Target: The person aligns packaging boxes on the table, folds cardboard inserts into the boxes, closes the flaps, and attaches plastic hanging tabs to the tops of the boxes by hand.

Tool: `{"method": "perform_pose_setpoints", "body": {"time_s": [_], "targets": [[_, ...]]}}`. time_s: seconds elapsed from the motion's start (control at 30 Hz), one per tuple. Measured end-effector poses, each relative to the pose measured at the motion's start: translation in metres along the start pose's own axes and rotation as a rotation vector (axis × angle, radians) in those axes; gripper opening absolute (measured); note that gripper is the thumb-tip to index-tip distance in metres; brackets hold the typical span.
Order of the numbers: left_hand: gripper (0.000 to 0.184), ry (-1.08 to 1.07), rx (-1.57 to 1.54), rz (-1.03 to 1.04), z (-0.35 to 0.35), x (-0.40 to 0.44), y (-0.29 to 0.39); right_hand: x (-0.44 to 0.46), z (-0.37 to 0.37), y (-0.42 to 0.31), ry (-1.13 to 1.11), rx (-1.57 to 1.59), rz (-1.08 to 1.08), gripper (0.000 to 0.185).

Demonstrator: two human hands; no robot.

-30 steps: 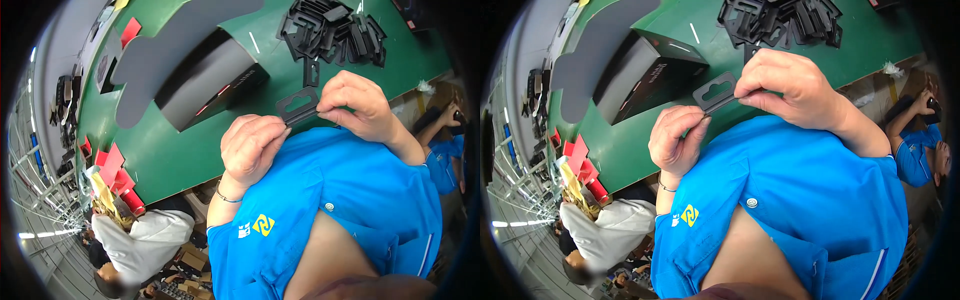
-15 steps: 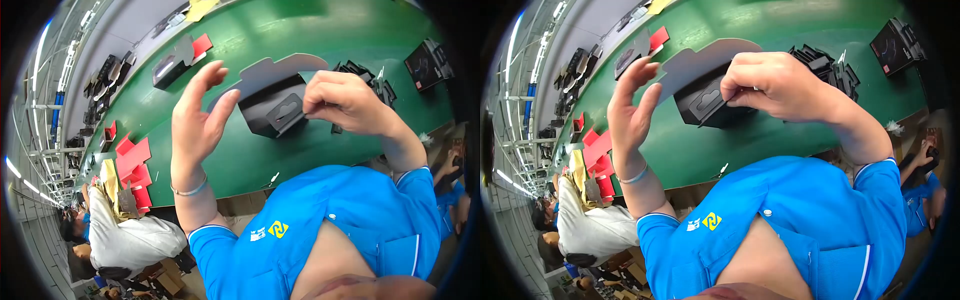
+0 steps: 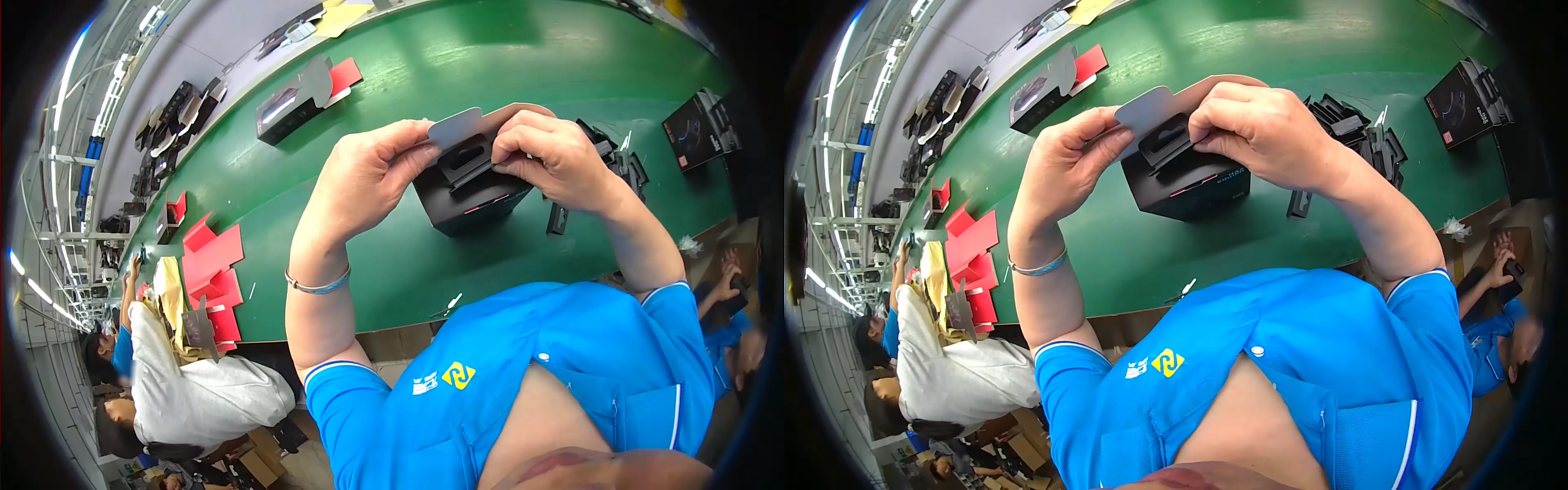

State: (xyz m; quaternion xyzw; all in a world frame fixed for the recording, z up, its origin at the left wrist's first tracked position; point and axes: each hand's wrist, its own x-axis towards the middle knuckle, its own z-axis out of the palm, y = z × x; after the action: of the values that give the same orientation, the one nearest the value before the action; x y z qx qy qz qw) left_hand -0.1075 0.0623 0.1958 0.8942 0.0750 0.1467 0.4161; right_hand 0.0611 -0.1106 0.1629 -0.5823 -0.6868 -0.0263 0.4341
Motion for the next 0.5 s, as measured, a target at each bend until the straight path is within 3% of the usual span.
{"method": "perform_pose_setpoints", "body": {"time_s": [0.23,0.5], "targets": [[0.020,0.007,0.040,0.013,-0.0011,0.0002,-0.0035,0.0001,0.0007,0.0005,-0.005,0.034,0.089,0.015],[0.020,-0.031,-0.002,0.025,-0.0018,-0.0002,-0.0042,0.0027,-0.0005,0.0056,-0.044,0.038,0.024,0.015]]}}
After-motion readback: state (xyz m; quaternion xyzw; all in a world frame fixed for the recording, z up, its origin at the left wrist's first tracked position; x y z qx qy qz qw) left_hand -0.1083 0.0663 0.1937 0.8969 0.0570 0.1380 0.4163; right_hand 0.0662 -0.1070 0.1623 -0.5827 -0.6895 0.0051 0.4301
